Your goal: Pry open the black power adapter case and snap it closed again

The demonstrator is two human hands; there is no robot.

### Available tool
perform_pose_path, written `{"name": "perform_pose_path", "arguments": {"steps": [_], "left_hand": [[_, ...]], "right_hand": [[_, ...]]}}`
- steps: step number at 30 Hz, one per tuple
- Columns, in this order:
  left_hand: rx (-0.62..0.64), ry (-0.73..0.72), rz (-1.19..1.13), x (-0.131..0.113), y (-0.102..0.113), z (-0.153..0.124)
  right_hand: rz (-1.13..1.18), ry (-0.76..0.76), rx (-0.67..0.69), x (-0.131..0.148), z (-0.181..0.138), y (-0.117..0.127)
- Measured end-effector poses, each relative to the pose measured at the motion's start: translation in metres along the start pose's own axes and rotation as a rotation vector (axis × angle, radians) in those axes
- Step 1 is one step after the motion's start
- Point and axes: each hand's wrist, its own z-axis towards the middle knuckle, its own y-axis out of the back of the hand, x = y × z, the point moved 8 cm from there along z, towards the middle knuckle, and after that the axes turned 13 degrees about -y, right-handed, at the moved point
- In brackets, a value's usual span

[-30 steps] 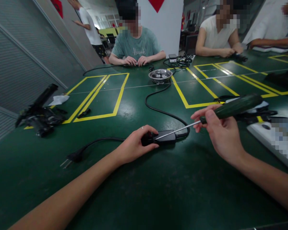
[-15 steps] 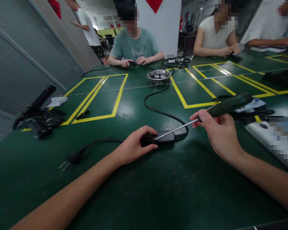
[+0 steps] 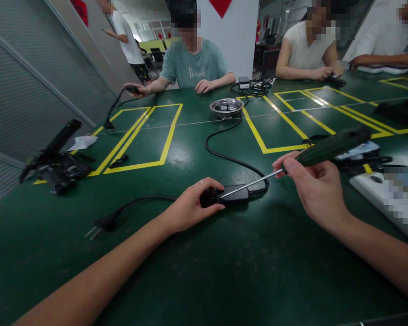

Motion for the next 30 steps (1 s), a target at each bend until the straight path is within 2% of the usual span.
{"name": "perform_pose_path", "arguments": {"steps": [3,8,10,12,16,19,25,30], "left_hand": [[0.005,0.005,0.007,0.0,0.0,0.0],[-0.006,0.002,0.004,0.001,-0.001,0.0],[-0.01,-0.002,0.008,0.0,-0.001,0.0],[-0.01,-0.004,0.012,0.0,0.0,0.0],[-0.009,-0.014,0.014,-0.001,0.0,0.0],[-0.008,-0.014,0.012,-0.002,0.0,0.0],[-0.002,-0.008,0.001,-0.001,0.0,0.0],[-0.006,-0.012,0.012,-0.002,0.0,0.0]], "right_hand": [[-0.059,-0.006,-0.051,-0.002,0.0,0.002],[0.222,-0.046,0.12,-0.005,-0.001,-0.008],[0.26,-0.053,0.162,-0.004,-0.002,-0.01],[0.222,-0.049,0.141,-0.004,-0.002,-0.009],[0.052,-0.067,0.004,-0.01,0.002,-0.001],[0.024,-0.113,-0.048,-0.017,0.005,0.002],[0.004,-0.132,-0.059,-0.021,0.006,0.002],[0.151,-0.22,-0.028,-0.026,0.005,-0.001]]}}
